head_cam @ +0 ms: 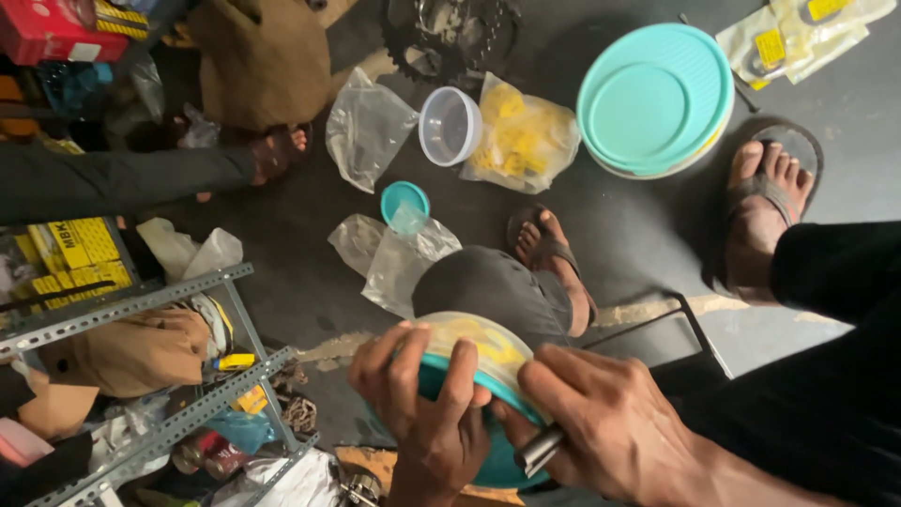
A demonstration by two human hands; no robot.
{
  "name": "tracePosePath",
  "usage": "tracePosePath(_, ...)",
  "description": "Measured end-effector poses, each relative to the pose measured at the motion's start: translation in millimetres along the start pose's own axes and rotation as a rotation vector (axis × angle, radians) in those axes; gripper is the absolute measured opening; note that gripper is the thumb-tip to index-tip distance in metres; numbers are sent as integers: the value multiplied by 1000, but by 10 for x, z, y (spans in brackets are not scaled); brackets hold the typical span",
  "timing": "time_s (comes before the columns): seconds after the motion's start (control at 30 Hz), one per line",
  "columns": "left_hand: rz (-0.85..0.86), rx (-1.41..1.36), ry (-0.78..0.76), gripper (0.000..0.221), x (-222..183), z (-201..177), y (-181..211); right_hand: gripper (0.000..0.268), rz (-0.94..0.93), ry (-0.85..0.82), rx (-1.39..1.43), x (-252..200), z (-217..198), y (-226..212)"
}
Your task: Mark the lids of several teal and white plastic containers using a permanent black marker.
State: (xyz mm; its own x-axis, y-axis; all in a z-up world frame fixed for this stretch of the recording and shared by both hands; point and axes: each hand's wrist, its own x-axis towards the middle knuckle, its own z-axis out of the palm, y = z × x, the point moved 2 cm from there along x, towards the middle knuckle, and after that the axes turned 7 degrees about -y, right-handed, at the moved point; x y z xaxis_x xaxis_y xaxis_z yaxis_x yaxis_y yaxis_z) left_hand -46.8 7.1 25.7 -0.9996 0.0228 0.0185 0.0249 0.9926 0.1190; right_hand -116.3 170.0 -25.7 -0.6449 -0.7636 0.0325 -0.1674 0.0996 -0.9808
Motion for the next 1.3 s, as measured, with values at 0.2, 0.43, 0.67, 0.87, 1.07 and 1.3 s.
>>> tracePosePath(0.2, -89, -187, -70, 26, 45, -55, -53, 23, -29, -65, 22, 91, -75, -10)
tracePosePath(0.43, -199, -228, -66, 21, 92, -11, -81, 28, 22, -90, 44, 55, -7, 107)
tracePosePath(0.67, -181, -351, 66, 25, 188, -5, -43, 27, 31, 56, 90, 12, 20, 156)
tracePosePath(0.87, -116, -311, 61, 17, 183, 5, -30, 32, -59, 323, 43, -41, 154, 120)
tracePosePath(1.07, -94, -251, -24, 15, 144, 17, -24, 30, -44, 394, 238, -21, 152, 146)
tracePosePath(1.3, -94, -220, -77, 24, 187, -26, -23, 25, 83, 221, 438, -33, 176, 213)
